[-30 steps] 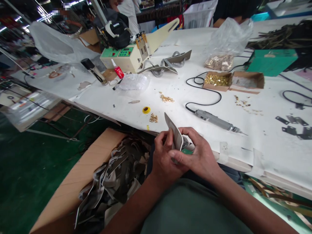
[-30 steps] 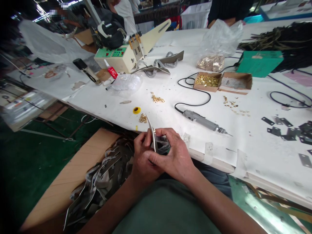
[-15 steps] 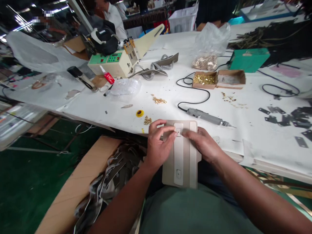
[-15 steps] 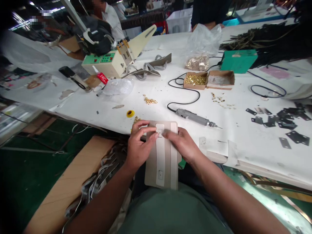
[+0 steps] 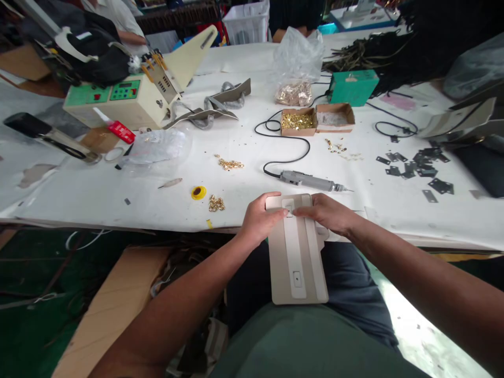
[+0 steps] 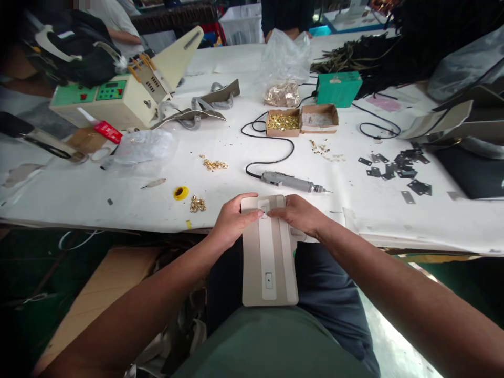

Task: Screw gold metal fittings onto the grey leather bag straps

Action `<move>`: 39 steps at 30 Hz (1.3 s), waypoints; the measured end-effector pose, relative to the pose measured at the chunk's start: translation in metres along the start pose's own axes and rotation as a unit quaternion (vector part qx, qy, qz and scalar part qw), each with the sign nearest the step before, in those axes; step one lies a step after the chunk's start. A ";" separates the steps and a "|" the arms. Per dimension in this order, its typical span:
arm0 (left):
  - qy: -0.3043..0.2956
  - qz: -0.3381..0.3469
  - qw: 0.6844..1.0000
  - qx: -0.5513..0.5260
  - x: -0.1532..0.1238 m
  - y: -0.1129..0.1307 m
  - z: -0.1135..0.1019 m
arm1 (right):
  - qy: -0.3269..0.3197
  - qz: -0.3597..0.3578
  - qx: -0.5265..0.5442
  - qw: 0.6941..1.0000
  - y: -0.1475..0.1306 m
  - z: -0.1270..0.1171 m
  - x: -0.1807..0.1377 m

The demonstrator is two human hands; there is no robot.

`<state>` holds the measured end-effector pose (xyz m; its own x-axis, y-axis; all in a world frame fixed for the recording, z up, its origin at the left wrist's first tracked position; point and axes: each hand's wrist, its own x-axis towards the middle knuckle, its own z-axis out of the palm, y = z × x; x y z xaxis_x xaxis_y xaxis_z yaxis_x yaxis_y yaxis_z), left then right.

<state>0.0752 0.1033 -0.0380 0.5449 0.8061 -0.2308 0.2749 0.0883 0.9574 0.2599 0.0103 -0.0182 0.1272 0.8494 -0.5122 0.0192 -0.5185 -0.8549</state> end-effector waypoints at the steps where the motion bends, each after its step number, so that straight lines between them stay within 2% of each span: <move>1: -0.003 -0.005 1.000 0.014 0.003 -0.002 0.003 | 0.007 0.000 -0.027 1.000 0.001 -0.002 0.003; 10: 0.018 -0.011 0.986 0.165 0.019 -0.009 0.018 | 0.047 -0.002 -0.234 0.971 0.003 -0.007 0.029; 17: 0.003 0.007 0.971 0.239 0.021 -0.004 0.019 | 0.066 0.013 -0.267 0.961 0.007 -0.006 0.038; 19: -0.006 0.043 0.959 0.281 0.019 -0.002 0.018 | 0.067 0.016 -0.279 0.958 0.005 -0.005 0.037; 22: 0.025 0.147 0.917 0.369 0.013 -0.005 0.014 | 0.053 0.015 -0.282 0.958 -0.002 -0.003 0.036; 23: 0.037 0.183 0.904 0.384 0.012 -0.007 0.013 | 0.051 0.009 -0.283 0.958 -0.004 -0.002 0.036; 25: 0.025 0.244 0.885 0.395 0.010 -0.014 0.011 | 0.054 -0.003 -0.286 0.957 -0.006 -0.003 0.037; 27: 0.010 0.276 0.880 0.386 0.009 -0.020 0.010 | 0.060 -0.008 -0.288 0.956 -0.005 -0.003 0.039; 31: 0.018 0.275 0.886 0.373 0.009 -0.025 0.010 | 0.052 -0.006 -0.286 0.957 -0.003 -0.004 0.041; 36: 0.013 0.258 0.885 0.387 0.011 -0.021 0.009 | 0.050 -0.005 -0.293 0.955 -0.003 -0.005 0.034; 39: 0.015 0.255 0.885 0.389 0.011 -0.020 0.009 | 0.084 -0.043 -0.281 0.955 -0.004 -0.022 0.025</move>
<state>0.0832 0.1055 -0.0612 0.7377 0.6409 0.2122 0.4680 -0.7121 0.5233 0.2852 0.0311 -0.0252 0.2567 0.8883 -0.3809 0.5598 -0.4579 -0.6906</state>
